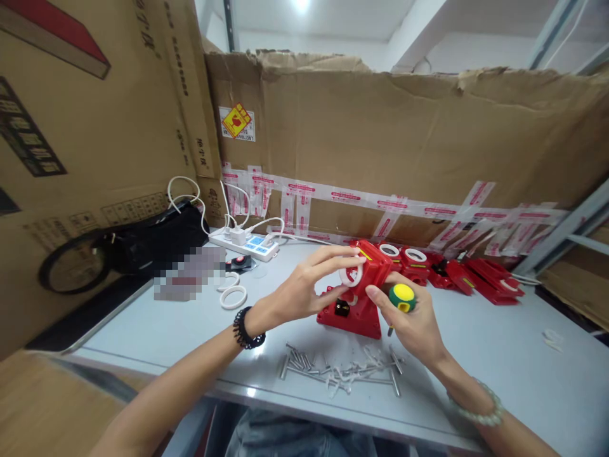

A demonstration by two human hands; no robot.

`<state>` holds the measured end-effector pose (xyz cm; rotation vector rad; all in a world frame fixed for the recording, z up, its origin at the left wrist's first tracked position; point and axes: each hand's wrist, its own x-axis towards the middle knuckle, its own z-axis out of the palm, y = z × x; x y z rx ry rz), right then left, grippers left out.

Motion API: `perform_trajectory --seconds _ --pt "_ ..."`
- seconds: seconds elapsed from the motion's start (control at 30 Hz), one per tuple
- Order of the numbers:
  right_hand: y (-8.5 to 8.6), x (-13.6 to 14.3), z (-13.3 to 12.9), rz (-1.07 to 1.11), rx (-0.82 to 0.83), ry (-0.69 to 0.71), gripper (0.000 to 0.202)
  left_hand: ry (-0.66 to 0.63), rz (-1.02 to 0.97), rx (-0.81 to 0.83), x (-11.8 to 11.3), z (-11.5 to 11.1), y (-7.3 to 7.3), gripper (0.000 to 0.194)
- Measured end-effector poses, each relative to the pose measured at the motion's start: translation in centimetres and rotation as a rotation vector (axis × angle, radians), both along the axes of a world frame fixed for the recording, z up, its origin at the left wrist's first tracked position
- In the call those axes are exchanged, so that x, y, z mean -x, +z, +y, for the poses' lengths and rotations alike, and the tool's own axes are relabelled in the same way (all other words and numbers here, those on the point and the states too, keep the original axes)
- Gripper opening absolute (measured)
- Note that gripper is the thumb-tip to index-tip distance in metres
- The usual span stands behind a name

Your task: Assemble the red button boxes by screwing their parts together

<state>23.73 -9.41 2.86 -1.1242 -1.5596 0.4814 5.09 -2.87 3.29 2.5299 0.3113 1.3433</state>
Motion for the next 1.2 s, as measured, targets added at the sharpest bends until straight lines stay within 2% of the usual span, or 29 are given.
perform_trajectory --seconds 0.1,0.2,0.37,0.43,0.57,0.67,0.73,0.9,1.03,1.13,1.2 --pt "0.0 0.0 -0.1 -0.004 -0.019 0.003 0.014 0.100 -0.075 0.087 -0.2 -0.1 -0.2 0.058" --pt "-0.1 0.0 -0.2 -0.031 -0.024 0.008 0.012 0.187 -0.108 0.132 -0.3 0.0 -0.4 0.044" --pt "0.0 -0.5 0.0 -0.016 0.032 0.052 0.013 0.076 0.034 -0.182 0.4 0.3 -0.3 0.036" --pt "0.2 -0.7 0.2 -0.003 0.050 0.060 0.014 0.059 0.085 -0.228 0.5 0.3 -0.2 0.037" --pt "0.3 -0.5 0.1 -0.020 0.014 0.035 0.012 0.157 -0.018 -0.053 0.1 0.4 -0.3 0.054" --pt "0.2 -0.2 -0.1 -0.049 -0.027 0.028 0.011 0.197 -0.089 0.053 -0.3 0.3 -0.5 0.048" --pt "0.0 -0.2 -0.2 -0.056 -0.032 0.039 0.010 0.180 -0.088 0.011 -0.4 0.2 -0.6 0.041" --pt "0.1 -0.8 -0.1 -0.033 0.018 0.094 0.012 0.144 -0.026 -0.188 0.0 -0.2 -0.4 0.043" --pt "0.5 -0.9 0.1 -0.002 0.065 0.108 0.016 0.140 0.078 -0.251 0.5 -0.2 0.1 0.039" --pt "0.7 -0.4 0.0 -0.009 0.038 0.083 0.015 0.106 0.107 -0.161 0.4 0.0 0.2 0.039" --pt "0.6 0.1 0.0 -0.049 -0.036 0.030 0.013 0.092 0.064 -0.015 0.1 0.1 -0.1 0.053"
